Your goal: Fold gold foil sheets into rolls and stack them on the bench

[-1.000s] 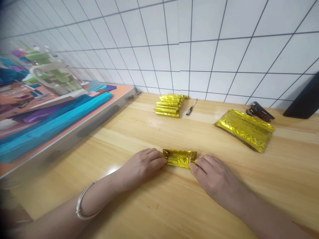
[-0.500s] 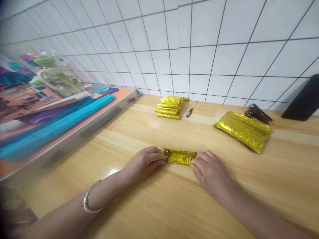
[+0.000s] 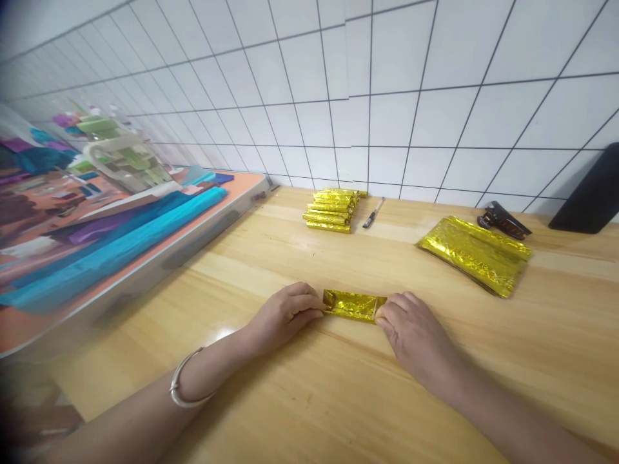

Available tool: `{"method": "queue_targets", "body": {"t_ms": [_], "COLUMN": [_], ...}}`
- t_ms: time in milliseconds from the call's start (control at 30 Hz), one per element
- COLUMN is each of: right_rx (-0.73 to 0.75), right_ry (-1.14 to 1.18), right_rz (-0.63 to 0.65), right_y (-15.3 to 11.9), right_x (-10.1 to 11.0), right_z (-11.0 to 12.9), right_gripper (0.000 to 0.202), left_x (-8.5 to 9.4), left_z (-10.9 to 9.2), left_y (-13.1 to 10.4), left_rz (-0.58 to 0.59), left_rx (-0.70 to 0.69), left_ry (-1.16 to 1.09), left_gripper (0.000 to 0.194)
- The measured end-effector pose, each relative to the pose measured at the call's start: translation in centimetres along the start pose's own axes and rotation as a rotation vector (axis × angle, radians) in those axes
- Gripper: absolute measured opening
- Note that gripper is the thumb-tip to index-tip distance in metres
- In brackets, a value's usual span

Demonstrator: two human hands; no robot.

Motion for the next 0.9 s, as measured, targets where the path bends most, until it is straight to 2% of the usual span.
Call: {"method": "queue_targets", "body": {"t_ms": [233,533,900], "right_rx": [-0.082,-0.172,-0.21], "right_ry": [-0.097,-0.14,-0.195], "right_rz": [0.015,0.064,0.079], "right_y": [0.2,0.6,0.7], "right_x": [0.2,-0.2,-0.3], "right_z": [0.1,-0.7,-0.9], "right_gripper": [0.017,0.016,0.018], "left_x": [0.2,-0.2,-0.4], "left_z": [-0.4,-0.6,-0.6], "left_y": [0.1,0.3,0.5], "left_rz": [-0.025,-0.093,-0.098], "left_rx": [0.088,0.217,0.256], "left_ry": [0.002,0.173,0.19], "left_gripper": [0.016,0.015,0.01]}}
Point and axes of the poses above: each hand's wrist, its own y-axis towards the middle knuckle, its own x-axis out of the back of the hand, z = x × y, the point moved 7 cm from there along y, towards the middle knuckle, and after that the axes turned 12 degrees about -z, right-handed, at the moved point
